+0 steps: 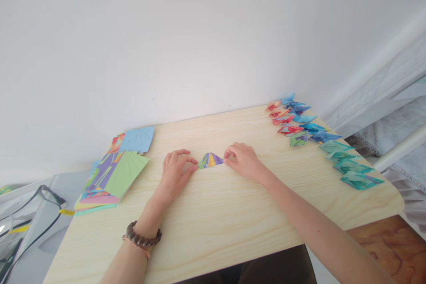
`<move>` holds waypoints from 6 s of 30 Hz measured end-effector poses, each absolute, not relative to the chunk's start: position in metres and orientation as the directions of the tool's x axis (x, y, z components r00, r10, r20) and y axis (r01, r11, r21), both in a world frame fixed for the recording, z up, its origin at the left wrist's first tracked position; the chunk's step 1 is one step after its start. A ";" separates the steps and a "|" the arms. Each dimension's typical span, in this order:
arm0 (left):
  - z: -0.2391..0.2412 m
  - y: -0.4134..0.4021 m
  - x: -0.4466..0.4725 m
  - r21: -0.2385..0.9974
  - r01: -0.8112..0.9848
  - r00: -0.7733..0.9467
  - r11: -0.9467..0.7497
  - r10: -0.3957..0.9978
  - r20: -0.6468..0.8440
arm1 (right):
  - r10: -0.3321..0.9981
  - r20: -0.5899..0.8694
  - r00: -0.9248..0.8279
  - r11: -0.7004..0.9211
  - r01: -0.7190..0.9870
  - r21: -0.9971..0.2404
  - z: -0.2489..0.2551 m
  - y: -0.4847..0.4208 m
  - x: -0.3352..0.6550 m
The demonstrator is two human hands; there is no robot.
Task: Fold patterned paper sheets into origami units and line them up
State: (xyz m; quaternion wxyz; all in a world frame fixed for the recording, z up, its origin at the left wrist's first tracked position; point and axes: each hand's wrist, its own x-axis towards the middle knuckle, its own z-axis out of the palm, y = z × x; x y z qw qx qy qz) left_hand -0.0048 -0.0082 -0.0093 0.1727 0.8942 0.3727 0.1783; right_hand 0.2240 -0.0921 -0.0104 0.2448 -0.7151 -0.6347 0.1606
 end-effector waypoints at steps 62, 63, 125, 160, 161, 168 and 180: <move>0.001 -0.006 -0.002 0.330 0.410 0.893 -0.850 0.448 0.044 | 0.942 0.214 0.258 -0.113 0.845 -0.522 -0.017 -0.093 0.201; 0.002 -0.006 -0.001 0.332 0.411 0.892 -0.849 0.449 0.043 | 0.944 0.210 0.256 -0.110 0.840 -0.531 -0.017 -0.092 0.203; -0.011 -0.016 0.023 0.412 0.682 0.578 -0.604 0.791 0.202 | 0.969 0.191 0.159 -0.039 0.856 -0.515 -0.013 -0.097 0.205; -0.013 -0.007 0.019 0.471 0.687 0.562 -0.554 0.815 0.140 | 0.965 0.212 0.156 -0.035 0.875 -0.482 -0.016 -0.097 0.199; -0.013 -0.007 0.018 0.476 0.686 0.562 -0.551 0.816 0.136 | 0.965 0.210 0.154 -0.036 0.876 -0.481 -0.016 -0.097 0.199; -0.016 -0.003 0.014 0.536 0.661 0.554 -0.525 0.823 0.123 | 0.970 0.197 0.146 -0.034 0.876 -0.480 -0.014 -0.098 0.199; -0.008 0.006 0.003 0.555 0.661 0.598 -0.505 0.802 0.018 | 0.972 0.187 0.142 -0.035 0.876 -0.481 -0.012 -0.099 0.199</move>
